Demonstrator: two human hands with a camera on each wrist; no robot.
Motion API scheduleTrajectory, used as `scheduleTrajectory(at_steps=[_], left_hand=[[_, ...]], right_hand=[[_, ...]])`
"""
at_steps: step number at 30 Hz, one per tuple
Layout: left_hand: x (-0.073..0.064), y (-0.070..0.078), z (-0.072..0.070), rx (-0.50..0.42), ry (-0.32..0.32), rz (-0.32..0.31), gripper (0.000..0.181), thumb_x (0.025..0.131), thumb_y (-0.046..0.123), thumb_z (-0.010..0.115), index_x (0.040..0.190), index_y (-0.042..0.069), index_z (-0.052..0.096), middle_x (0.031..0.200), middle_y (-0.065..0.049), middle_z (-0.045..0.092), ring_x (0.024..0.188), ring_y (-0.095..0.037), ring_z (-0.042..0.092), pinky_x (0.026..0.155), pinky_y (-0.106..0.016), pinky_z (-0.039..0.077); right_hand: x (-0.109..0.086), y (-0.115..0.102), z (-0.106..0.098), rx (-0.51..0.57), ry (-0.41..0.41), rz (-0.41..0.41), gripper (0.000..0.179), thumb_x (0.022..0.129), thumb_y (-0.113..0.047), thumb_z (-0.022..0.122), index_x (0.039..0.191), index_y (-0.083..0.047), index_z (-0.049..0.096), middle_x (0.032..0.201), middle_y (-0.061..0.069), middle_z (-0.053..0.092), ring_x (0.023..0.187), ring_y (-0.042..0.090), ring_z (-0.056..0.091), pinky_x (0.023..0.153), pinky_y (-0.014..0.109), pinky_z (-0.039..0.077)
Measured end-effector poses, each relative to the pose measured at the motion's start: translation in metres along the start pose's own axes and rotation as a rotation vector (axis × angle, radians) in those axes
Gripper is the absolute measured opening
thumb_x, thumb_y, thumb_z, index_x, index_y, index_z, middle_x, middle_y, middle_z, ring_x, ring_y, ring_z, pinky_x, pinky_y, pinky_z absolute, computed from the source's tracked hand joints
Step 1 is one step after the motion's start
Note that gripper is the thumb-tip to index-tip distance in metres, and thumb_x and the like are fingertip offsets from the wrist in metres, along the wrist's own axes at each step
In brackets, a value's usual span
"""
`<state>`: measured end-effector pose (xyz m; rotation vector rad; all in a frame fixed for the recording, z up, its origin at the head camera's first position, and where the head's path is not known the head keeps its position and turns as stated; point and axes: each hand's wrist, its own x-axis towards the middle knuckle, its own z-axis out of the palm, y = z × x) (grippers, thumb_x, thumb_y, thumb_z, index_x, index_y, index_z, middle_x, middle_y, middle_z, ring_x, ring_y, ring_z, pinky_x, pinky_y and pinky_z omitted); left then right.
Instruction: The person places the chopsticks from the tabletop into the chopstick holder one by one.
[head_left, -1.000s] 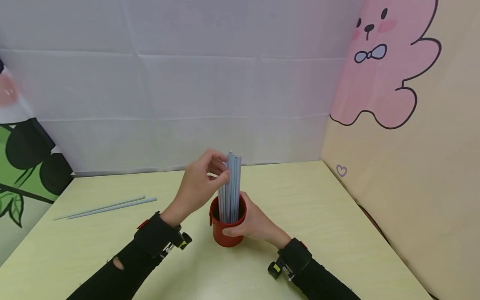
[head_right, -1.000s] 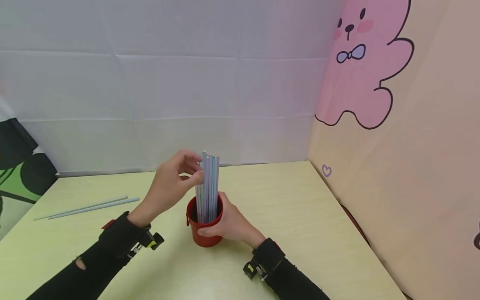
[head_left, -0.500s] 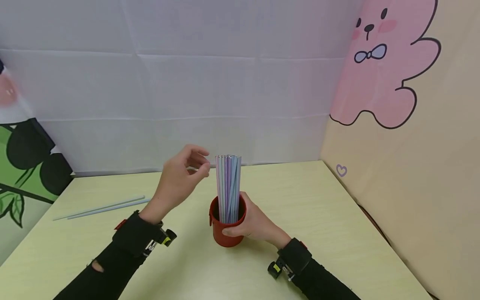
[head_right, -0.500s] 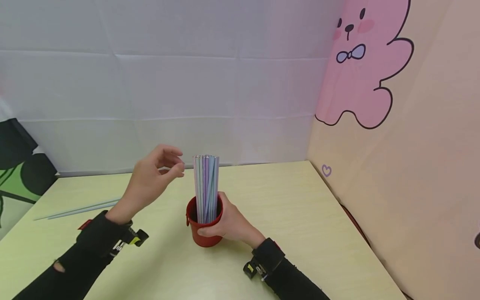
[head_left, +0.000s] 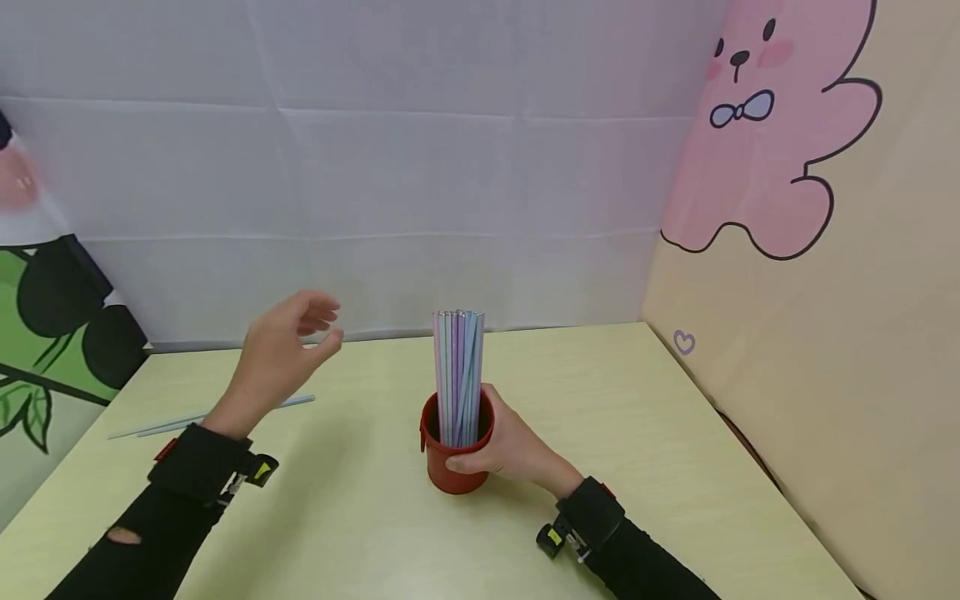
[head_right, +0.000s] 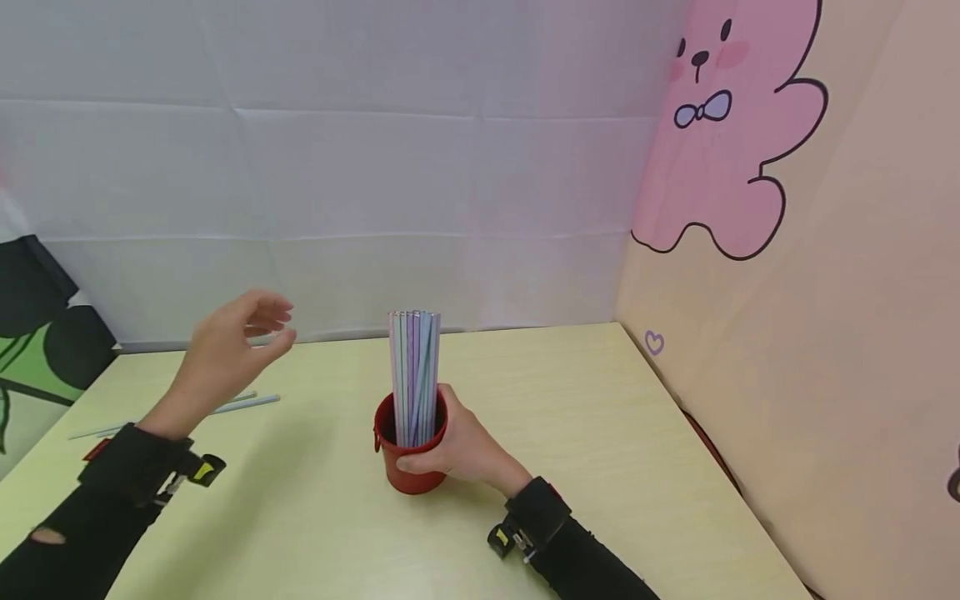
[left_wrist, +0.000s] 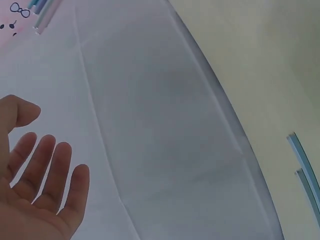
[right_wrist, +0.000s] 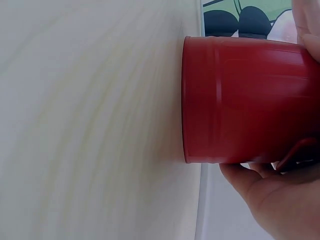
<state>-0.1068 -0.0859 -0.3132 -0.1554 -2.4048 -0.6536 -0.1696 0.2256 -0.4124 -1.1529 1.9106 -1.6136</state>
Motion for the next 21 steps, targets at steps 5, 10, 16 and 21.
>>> scheduleTrajectory(at_steps=[5, 10, 16, 21], left_hand=[[-0.009, -0.021, -0.003, 0.111, -0.043, 0.027, 0.039, 0.082, 0.016, 0.072, 0.118, 0.016, 0.057, 0.112, -0.002, 0.057, 0.096, -0.02, 0.056, 0.078, -0.043, 0.047], [-0.019, -0.037, -0.002, 0.179, -0.103, 0.03, 0.045, 0.08, 0.02, 0.075, 0.121, 0.016, 0.056, 0.117, -0.005, 0.053, 0.099, -0.023, 0.055, 0.072, -0.045, 0.048], [-0.031, -0.059, 0.0, 0.227, -0.2, 0.002, 0.05, 0.078, 0.023, 0.077, 0.122, 0.017, 0.056, 0.117, -0.008, 0.052, 0.098, -0.026, 0.053, 0.068, -0.045, 0.048], [-0.04, -0.079, 0.0, 0.265, -0.276, -0.027, 0.052, 0.076, 0.025, 0.079, 0.122, 0.015, 0.056, 0.115, -0.01, 0.052, 0.095, -0.028, 0.052, 0.068, -0.046, 0.048]], right_hand=[[-0.001, -0.001, -0.001, -0.014, 0.0, 0.003, 0.085, 0.075, -0.015, 0.082, 0.14, -0.017, 0.028, 0.135, 0.003, 0.046, 0.119, 0.02, 0.047, 0.091, 0.039, 0.048], [-0.001, -0.002, -0.001, -0.014, 0.001, 0.002, 0.084, 0.075, -0.014, 0.081, 0.14, -0.016, 0.028, 0.135, 0.003, 0.046, 0.119, 0.02, 0.047, 0.091, 0.039, 0.048], [-0.001, -0.003, 0.0, -0.011, 0.001, -0.003, 0.084, 0.074, -0.014, 0.082, 0.139, -0.016, 0.028, 0.134, 0.004, 0.046, 0.119, 0.022, 0.047, 0.091, 0.041, 0.048], [-0.001, -0.004, 0.001, -0.015, 0.002, -0.004, 0.084, 0.074, -0.014, 0.082, 0.139, -0.015, 0.028, 0.134, 0.004, 0.046, 0.119, 0.022, 0.047, 0.091, 0.041, 0.048]])
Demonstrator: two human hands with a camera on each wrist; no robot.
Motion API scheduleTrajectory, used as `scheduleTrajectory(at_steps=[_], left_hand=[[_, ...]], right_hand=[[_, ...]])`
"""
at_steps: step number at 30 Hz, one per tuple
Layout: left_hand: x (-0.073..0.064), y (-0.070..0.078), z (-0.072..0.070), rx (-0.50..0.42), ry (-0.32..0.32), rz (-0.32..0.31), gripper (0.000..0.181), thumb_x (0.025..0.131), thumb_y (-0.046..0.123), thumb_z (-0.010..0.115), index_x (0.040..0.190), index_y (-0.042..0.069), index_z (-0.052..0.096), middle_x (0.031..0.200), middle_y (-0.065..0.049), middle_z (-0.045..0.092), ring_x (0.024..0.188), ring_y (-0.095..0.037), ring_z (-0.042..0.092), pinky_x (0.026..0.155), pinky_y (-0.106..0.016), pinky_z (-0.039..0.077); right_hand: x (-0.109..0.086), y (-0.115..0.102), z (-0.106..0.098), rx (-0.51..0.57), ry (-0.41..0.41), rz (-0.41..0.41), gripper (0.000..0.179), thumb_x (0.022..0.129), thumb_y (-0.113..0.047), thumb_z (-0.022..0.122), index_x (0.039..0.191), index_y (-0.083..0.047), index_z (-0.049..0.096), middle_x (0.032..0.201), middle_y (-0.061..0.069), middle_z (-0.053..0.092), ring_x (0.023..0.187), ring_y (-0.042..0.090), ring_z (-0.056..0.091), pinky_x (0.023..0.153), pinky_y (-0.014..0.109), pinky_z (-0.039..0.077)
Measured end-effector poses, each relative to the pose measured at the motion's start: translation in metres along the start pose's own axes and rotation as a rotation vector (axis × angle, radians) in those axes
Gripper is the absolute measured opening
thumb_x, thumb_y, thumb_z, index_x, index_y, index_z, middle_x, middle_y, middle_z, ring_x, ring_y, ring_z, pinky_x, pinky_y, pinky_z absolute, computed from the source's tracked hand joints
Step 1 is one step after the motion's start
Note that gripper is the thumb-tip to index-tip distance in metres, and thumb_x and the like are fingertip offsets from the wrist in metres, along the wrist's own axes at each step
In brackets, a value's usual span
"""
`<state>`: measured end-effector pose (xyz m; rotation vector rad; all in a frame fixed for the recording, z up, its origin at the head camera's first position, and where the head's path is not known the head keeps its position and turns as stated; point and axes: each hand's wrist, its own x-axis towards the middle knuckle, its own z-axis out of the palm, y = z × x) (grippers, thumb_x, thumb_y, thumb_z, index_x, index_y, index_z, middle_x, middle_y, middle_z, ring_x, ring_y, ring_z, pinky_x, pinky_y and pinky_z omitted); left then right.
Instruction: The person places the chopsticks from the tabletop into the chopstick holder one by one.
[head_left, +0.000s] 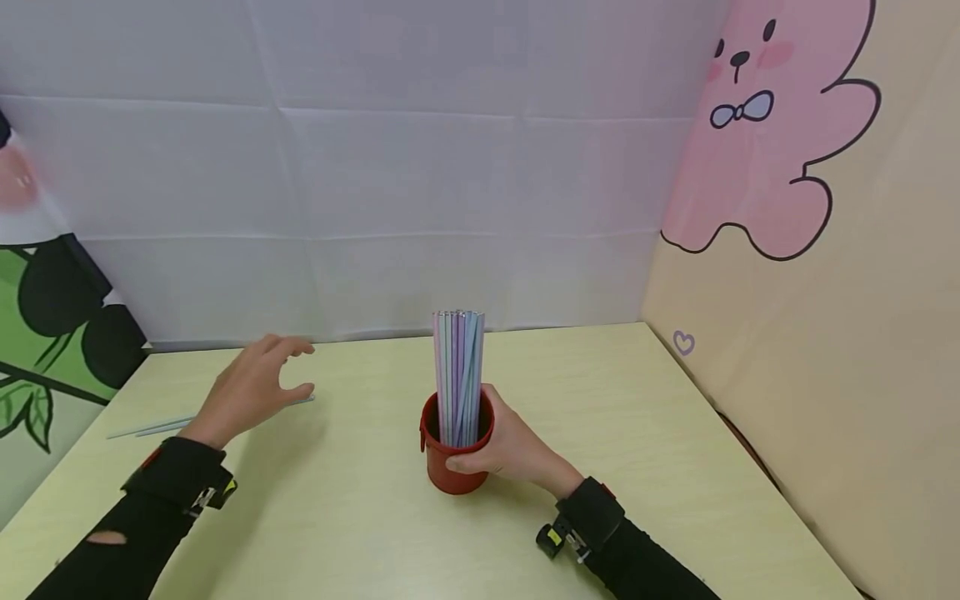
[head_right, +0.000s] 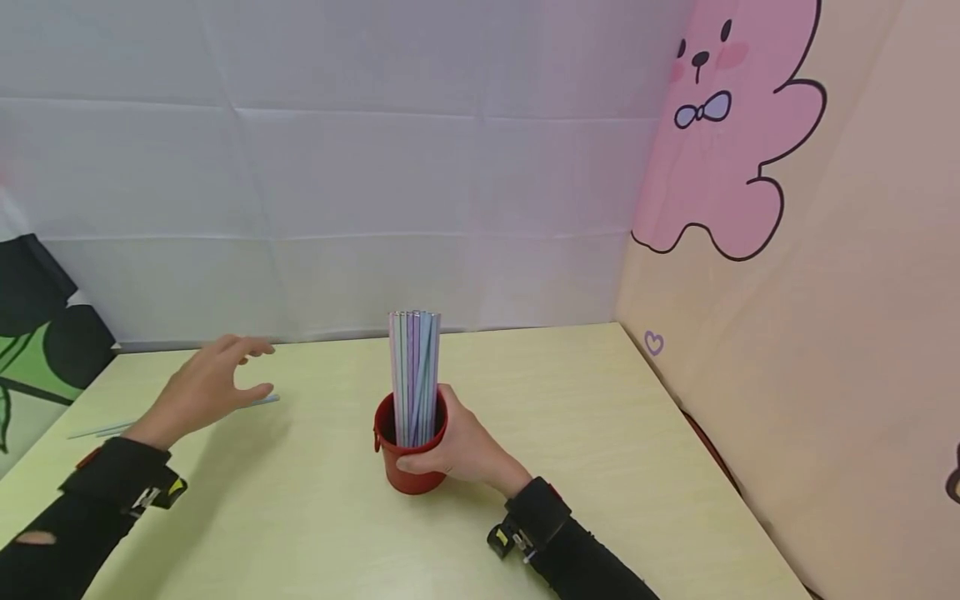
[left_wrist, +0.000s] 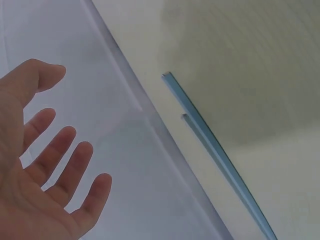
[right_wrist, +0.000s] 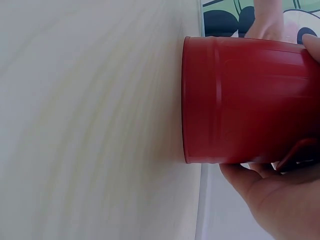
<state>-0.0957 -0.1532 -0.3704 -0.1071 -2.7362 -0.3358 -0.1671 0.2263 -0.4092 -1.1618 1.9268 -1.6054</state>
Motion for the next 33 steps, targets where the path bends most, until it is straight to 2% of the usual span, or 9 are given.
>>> scheduleTrajectory(at_steps=[7, 10, 17, 24, 33], left_hand=[[-0.018, -0.025, 0.011, 0.035, -0.153, -0.046, 0.053, 0.079, 0.026, 0.077, 0.124, 0.012, 0.053, 0.117, -0.017, 0.052, 0.096, -0.036, 0.052, 0.071, -0.053, 0.047], [-0.024, -0.034, 0.015, 0.068, -0.169, -0.044, 0.053, 0.077, 0.027, 0.078, 0.122, 0.011, 0.054, 0.114, -0.019, 0.054, 0.092, -0.037, 0.053, 0.069, -0.052, 0.047], [-0.033, -0.05, 0.024, 0.115, -0.2, -0.054, 0.051, 0.075, 0.027, 0.079, 0.118, 0.01, 0.057, 0.109, -0.018, 0.055, 0.086, -0.039, 0.053, 0.061, -0.052, 0.047], [-0.036, -0.052, 0.029, 0.113, -0.249, -0.102, 0.046, 0.079, 0.03, 0.075, 0.117, 0.009, 0.059, 0.106, -0.017, 0.057, 0.085, -0.036, 0.053, 0.064, -0.055, 0.048], [-0.035, -0.051, 0.031, 0.11, -0.268, -0.074, 0.02, 0.077, 0.017, 0.074, 0.093, 0.014, 0.063, 0.084, -0.001, 0.057, 0.073, -0.019, 0.053, 0.059, -0.042, 0.046]], right_hand=[[-0.001, -0.001, 0.0, 0.002, -0.01, -0.017, 0.083, 0.075, -0.014, 0.081, 0.139, -0.012, 0.028, 0.134, 0.007, 0.046, 0.119, 0.024, 0.047, 0.091, 0.041, 0.048], [0.0, 0.001, 0.001, 0.004, 0.003, -0.011, 0.083, 0.074, -0.014, 0.082, 0.138, -0.014, 0.029, 0.133, 0.005, 0.047, 0.119, 0.023, 0.048, 0.091, 0.041, 0.048], [0.007, 0.027, 0.001, -0.005, 0.02, -0.008, 0.086, 0.072, -0.021, 0.084, 0.138, -0.027, 0.03, 0.132, -0.005, 0.047, 0.117, 0.016, 0.048, 0.09, 0.038, 0.048], [0.009, 0.035, 0.0, -0.011, 0.024, -0.017, 0.086, 0.071, -0.025, 0.085, 0.137, -0.029, 0.03, 0.132, -0.007, 0.048, 0.117, 0.015, 0.048, 0.09, 0.038, 0.048], [0.006, 0.027, 0.0, -0.003, 0.013, -0.014, 0.086, 0.072, -0.023, 0.084, 0.138, -0.025, 0.029, 0.132, -0.003, 0.047, 0.118, 0.017, 0.048, 0.09, 0.038, 0.048]])
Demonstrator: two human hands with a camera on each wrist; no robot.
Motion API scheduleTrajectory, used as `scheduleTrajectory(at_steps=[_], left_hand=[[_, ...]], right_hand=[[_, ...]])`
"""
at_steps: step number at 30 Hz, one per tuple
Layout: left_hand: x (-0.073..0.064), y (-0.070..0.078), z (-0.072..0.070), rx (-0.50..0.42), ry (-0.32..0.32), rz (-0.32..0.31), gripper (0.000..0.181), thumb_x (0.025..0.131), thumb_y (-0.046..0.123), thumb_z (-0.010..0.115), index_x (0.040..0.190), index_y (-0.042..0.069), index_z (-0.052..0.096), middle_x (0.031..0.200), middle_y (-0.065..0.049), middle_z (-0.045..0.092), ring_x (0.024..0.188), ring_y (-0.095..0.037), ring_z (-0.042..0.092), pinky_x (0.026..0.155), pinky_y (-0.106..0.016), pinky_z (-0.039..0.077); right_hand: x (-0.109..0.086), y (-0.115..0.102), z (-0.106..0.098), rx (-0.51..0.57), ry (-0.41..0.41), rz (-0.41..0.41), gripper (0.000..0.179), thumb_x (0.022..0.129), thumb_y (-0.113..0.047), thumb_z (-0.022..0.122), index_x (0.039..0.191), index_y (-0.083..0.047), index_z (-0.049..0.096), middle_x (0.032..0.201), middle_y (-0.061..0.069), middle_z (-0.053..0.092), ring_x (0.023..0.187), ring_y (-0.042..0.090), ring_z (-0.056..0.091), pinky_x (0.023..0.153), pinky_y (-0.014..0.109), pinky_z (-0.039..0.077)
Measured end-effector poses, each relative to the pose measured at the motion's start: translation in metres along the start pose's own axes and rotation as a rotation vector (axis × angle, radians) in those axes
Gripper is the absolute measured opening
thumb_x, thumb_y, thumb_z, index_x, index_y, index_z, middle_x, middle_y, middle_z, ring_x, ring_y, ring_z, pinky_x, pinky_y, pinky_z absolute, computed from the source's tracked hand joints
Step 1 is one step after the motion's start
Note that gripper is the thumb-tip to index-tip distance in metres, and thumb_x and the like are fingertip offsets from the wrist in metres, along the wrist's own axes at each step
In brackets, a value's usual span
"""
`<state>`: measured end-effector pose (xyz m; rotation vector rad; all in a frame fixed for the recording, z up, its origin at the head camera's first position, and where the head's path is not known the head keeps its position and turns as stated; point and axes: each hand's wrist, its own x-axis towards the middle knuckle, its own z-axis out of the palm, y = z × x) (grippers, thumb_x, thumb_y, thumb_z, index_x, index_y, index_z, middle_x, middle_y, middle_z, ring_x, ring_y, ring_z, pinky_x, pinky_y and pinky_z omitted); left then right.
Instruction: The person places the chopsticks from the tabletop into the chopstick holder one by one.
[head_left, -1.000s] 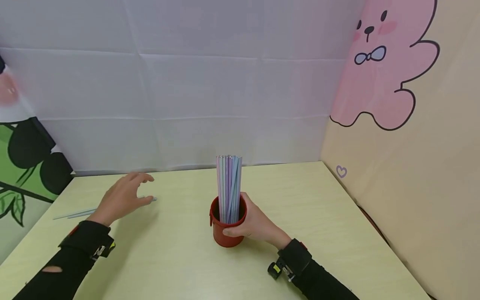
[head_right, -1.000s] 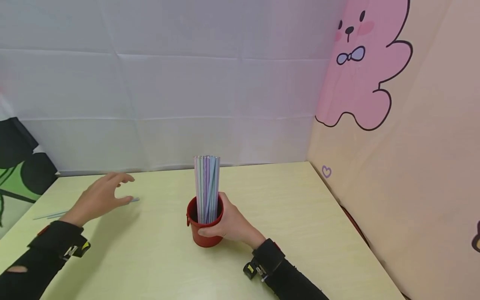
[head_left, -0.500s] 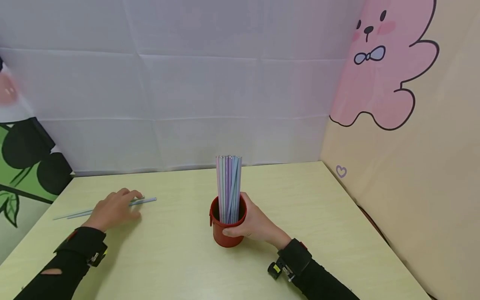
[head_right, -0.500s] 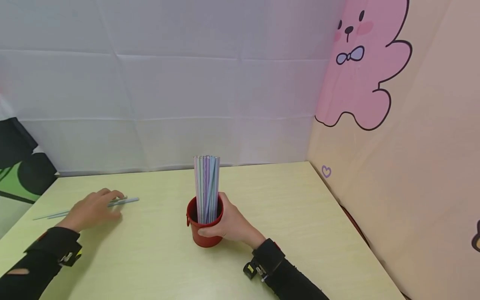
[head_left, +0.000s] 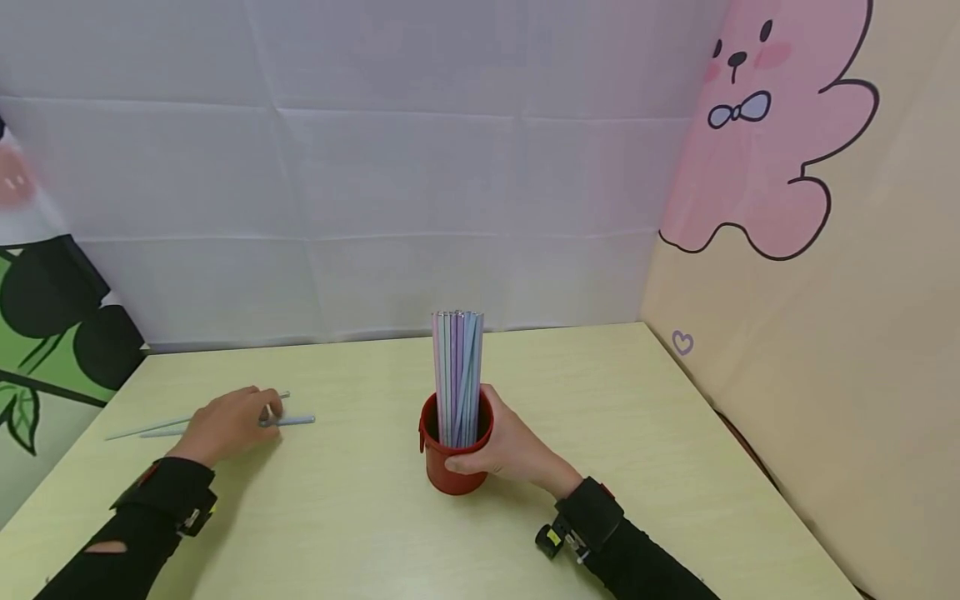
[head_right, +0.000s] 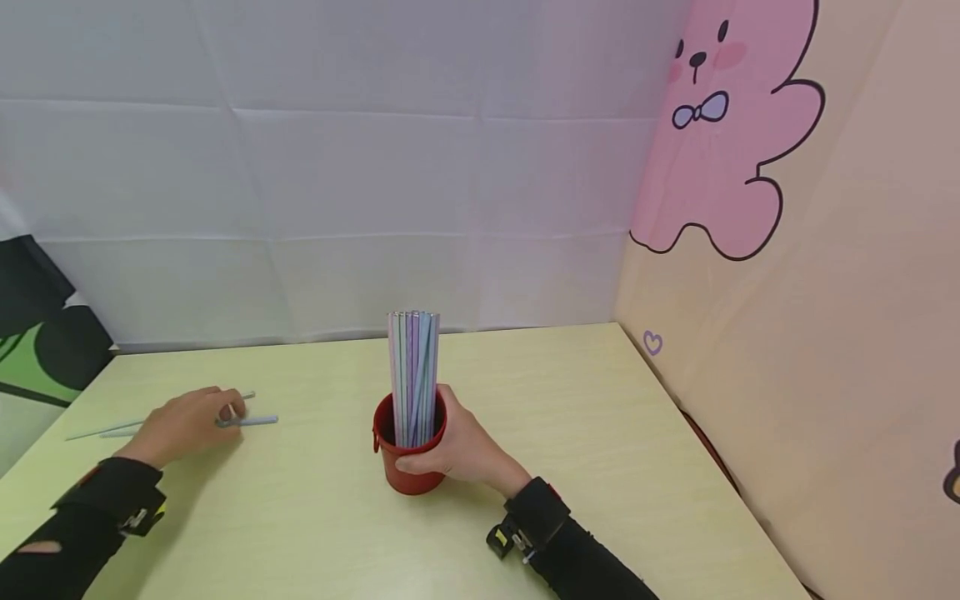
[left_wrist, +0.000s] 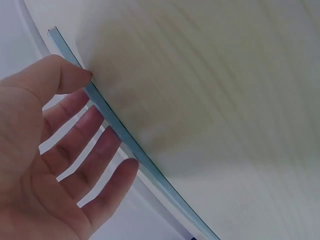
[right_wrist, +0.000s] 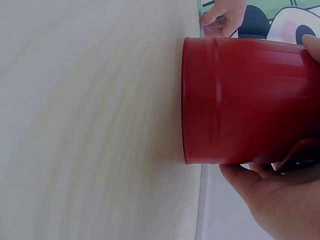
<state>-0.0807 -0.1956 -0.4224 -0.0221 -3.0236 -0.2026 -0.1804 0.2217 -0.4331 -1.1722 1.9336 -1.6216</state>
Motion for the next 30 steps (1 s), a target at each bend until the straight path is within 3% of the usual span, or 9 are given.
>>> scheduleTrajectory(at_steps=[8, 17, 25, 30], left_hand=[[0.003, 0.007, -0.001, 0.002, -0.01, 0.076, 0.02, 0.076, 0.011, 0.076, 0.081, 0.018, 0.058, 0.073, 0.007, 0.052, 0.067, -0.014, 0.045, 0.057, -0.033, 0.039], [0.007, 0.019, -0.003, -0.02, 0.029, 0.204, 0.023, 0.074, 0.007, 0.077, 0.079, 0.018, 0.058, 0.069, 0.01, 0.05, 0.063, -0.01, 0.043, 0.057, -0.031, 0.039], [0.021, 0.061, -0.032, -0.107, 0.099, 0.205, 0.016, 0.077, 0.008, 0.07, 0.086, 0.018, 0.06, 0.074, 0.01, 0.057, 0.067, -0.007, 0.051, 0.059, -0.03, 0.046], [0.03, 0.097, -0.056, -0.171, 0.235, 0.247, 0.016, 0.08, 0.009, 0.065, 0.09, 0.02, 0.06, 0.077, 0.013, 0.059, 0.069, -0.003, 0.055, 0.06, -0.03, 0.048]], right_hand=[[-0.006, -0.025, 0.0, 0.021, -0.015, 0.016, 0.084, 0.075, -0.014, 0.081, 0.14, -0.016, 0.028, 0.135, 0.004, 0.046, 0.12, 0.023, 0.046, 0.092, 0.041, 0.048], [-0.006, -0.029, 0.0, 0.019, -0.02, 0.027, 0.085, 0.075, -0.013, 0.081, 0.141, -0.015, 0.027, 0.136, 0.005, 0.045, 0.121, 0.024, 0.046, 0.091, 0.041, 0.048], [0.0, -0.004, 0.0, 0.022, -0.008, 0.021, 0.087, 0.074, -0.017, 0.083, 0.14, -0.025, 0.027, 0.135, -0.003, 0.045, 0.12, 0.019, 0.046, 0.09, 0.038, 0.049], [0.002, 0.008, -0.001, 0.012, -0.003, 0.019, 0.088, 0.072, -0.021, 0.084, 0.139, -0.031, 0.028, 0.134, -0.008, 0.045, 0.119, 0.015, 0.046, 0.089, 0.037, 0.049]])
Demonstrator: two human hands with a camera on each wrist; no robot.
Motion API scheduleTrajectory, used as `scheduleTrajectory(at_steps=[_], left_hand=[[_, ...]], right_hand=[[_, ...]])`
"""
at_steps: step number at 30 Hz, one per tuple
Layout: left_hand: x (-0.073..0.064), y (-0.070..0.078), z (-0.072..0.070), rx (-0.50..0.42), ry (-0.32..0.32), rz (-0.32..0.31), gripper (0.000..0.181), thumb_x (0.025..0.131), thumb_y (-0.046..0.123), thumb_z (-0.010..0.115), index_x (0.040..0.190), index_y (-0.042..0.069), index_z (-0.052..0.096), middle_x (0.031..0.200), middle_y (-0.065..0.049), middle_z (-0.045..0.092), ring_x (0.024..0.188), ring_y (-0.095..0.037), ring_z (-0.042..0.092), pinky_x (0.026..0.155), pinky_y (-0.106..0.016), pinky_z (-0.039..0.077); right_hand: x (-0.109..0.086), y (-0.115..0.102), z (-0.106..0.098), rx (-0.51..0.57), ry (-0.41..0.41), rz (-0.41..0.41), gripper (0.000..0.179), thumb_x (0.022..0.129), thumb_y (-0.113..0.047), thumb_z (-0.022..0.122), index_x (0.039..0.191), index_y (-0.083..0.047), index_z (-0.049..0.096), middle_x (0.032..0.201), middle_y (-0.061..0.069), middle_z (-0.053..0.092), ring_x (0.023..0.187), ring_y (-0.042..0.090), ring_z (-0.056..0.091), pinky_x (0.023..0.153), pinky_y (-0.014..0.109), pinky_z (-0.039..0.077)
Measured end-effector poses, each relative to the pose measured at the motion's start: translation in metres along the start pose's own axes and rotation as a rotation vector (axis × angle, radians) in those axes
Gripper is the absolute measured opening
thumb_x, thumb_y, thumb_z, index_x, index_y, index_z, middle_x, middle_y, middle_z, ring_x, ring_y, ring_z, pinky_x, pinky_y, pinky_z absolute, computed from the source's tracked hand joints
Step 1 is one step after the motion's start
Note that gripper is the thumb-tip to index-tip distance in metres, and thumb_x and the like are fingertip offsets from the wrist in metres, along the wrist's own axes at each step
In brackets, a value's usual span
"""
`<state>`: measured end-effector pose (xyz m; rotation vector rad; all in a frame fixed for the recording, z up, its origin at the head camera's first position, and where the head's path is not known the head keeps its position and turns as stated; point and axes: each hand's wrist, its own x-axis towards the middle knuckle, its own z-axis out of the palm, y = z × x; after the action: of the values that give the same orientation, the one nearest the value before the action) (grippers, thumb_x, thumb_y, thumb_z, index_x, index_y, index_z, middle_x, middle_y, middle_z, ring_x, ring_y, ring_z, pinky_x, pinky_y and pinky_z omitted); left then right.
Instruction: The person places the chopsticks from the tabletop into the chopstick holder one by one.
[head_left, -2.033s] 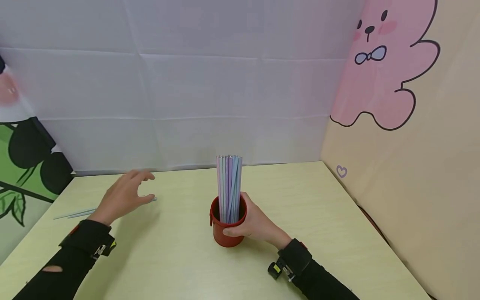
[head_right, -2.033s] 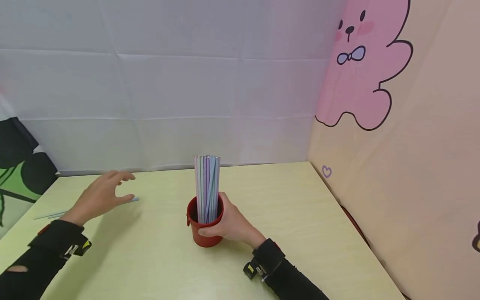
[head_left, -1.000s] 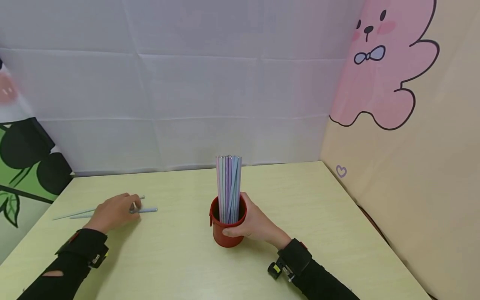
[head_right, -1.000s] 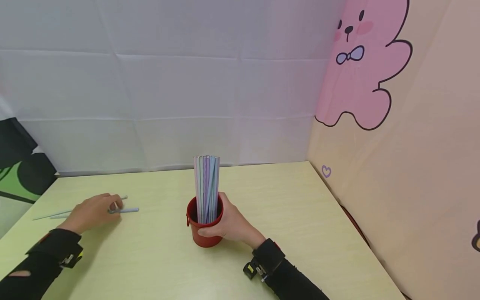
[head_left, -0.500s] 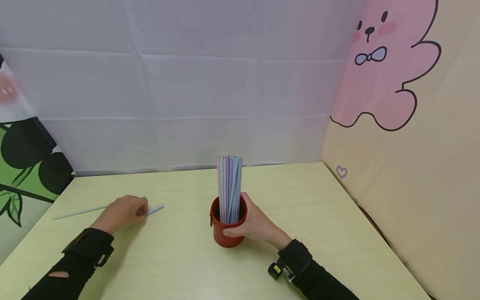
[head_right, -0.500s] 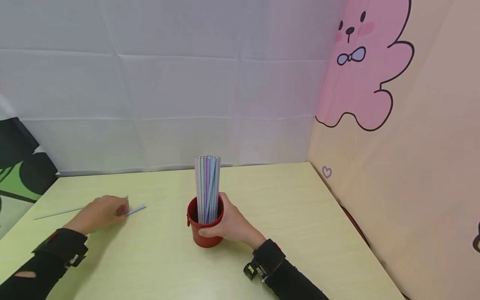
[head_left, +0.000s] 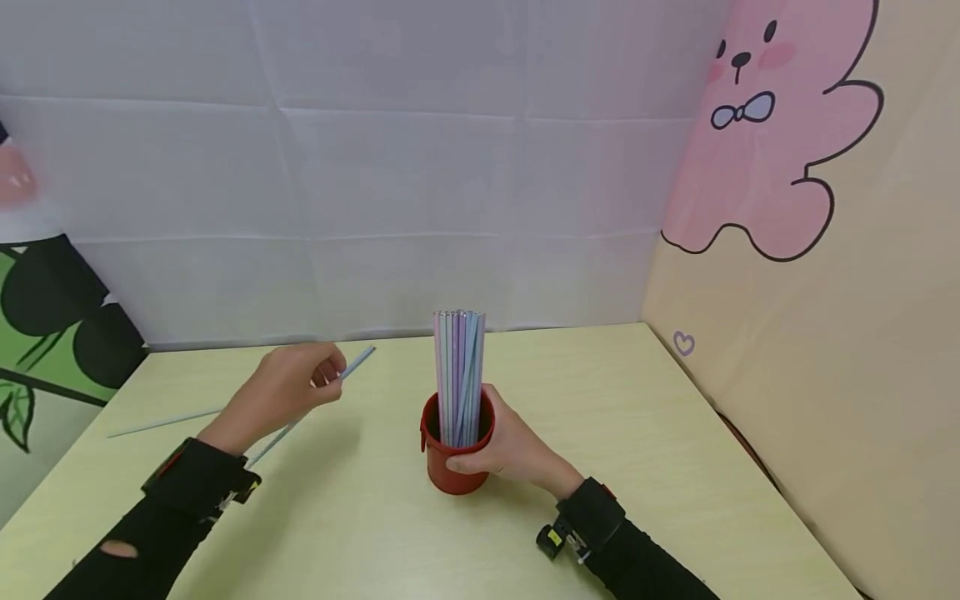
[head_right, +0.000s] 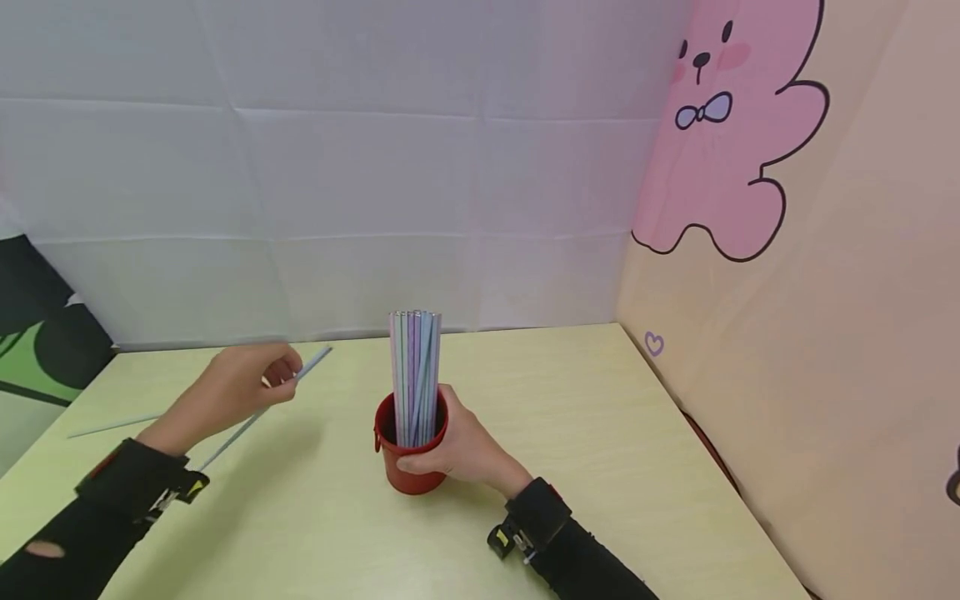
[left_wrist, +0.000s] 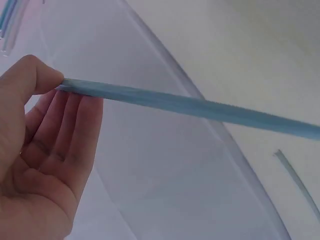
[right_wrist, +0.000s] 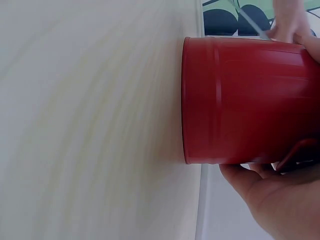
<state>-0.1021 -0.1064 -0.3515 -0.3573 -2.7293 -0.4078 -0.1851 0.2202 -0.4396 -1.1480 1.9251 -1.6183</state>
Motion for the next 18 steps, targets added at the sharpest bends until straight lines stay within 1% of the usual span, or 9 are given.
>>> scheduleTrajectory(at_steps=[3, 6, 8, 13, 14, 18], left_hand=[[0.011, 0.024, -0.01, -0.059, 0.074, 0.018, 0.015, 0.083, 0.012, 0.065, 0.092, 0.022, 0.059, 0.077, 0.015, 0.06, 0.069, 0.0, 0.057, 0.06, -0.029, 0.05], [0.02, 0.046, -0.02, -0.13, 0.125, 0.027, 0.015, 0.084, 0.014, 0.066, 0.094, 0.023, 0.059, 0.078, 0.015, 0.061, 0.069, 0.002, 0.057, 0.061, -0.027, 0.052], [0.025, 0.058, -0.026, -0.161, 0.153, 0.036, 0.016, 0.085, 0.015, 0.067, 0.094, 0.023, 0.058, 0.078, 0.015, 0.061, 0.069, 0.003, 0.057, 0.062, -0.025, 0.053], [0.039, 0.083, -0.037, -0.225, 0.247, 0.071, 0.018, 0.085, 0.014, 0.068, 0.097, 0.023, 0.058, 0.081, 0.015, 0.062, 0.071, 0.003, 0.058, 0.065, -0.02, 0.054], [0.042, 0.087, -0.039, -0.246, 0.27, 0.077, 0.018, 0.086, 0.014, 0.068, 0.098, 0.023, 0.058, 0.082, 0.014, 0.062, 0.072, 0.003, 0.059, 0.065, -0.02, 0.054], [0.053, 0.102, -0.043, -0.304, 0.352, 0.076, 0.018, 0.087, 0.017, 0.068, 0.101, 0.021, 0.059, 0.086, 0.013, 0.062, 0.075, 0.001, 0.059, 0.065, -0.019, 0.053]], right_hand=[[0.001, 0.0, 0.0, 0.002, 0.002, -0.005, 0.088, 0.072, -0.022, 0.084, 0.139, -0.032, 0.028, 0.134, -0.008, 0.045, 0.119, 0.015, 0.046, 0.089, 0.037, 0.049], [0.001, 0.0, 0.002, -0.007, 0.005, -0.009, 0.087, 0.072, -0.024, 0.085, 0.138, -0.031, 0.029, 0.133, -0.008, 0.046, 0.118, 0.015, 0.047, 0.089, 0.037, 0.049], [0.001, -0.001, 0.002, -0.015, 0.005, -0.012, 0.086, 0.072, -0.025, 0.085, 0.138, -0.03, 0.029, 0.132, -0.008, 0.047, 0.117, 0.015, 0.048, 0.089, 0.037, 0.049], [0.001, -0.002, 0.002, -0.014, 0.004, -0.009, 0.087, 0.072, -0.024, 0.085, 0.138, -0.031, 0.029, 0.132, -0.008, 0.046, 0.117, 0.015, 0.048, 0.089, 0.037, 0.049], [0.0, -0.006, 0.001, -0.009, 0.002, -0.005, 0.087, 0.072, -0.023, 0.084, 0.139, -0.029, 0.029, 0.133, -0.007, 0.046, 0.118, 0.016, 0.047, 0.089, 0.037, 0.049], [-0.001, -0.006, 0.0, 0.01, -0.005, 0.002, 0.087, 0.073, -0.018, 0.083, 0.14, -0.028, 0.028, 0.134, -0.006, 0.045, 0.119, 0.017, 0.046, 0.089, 0.037, 0.049]])
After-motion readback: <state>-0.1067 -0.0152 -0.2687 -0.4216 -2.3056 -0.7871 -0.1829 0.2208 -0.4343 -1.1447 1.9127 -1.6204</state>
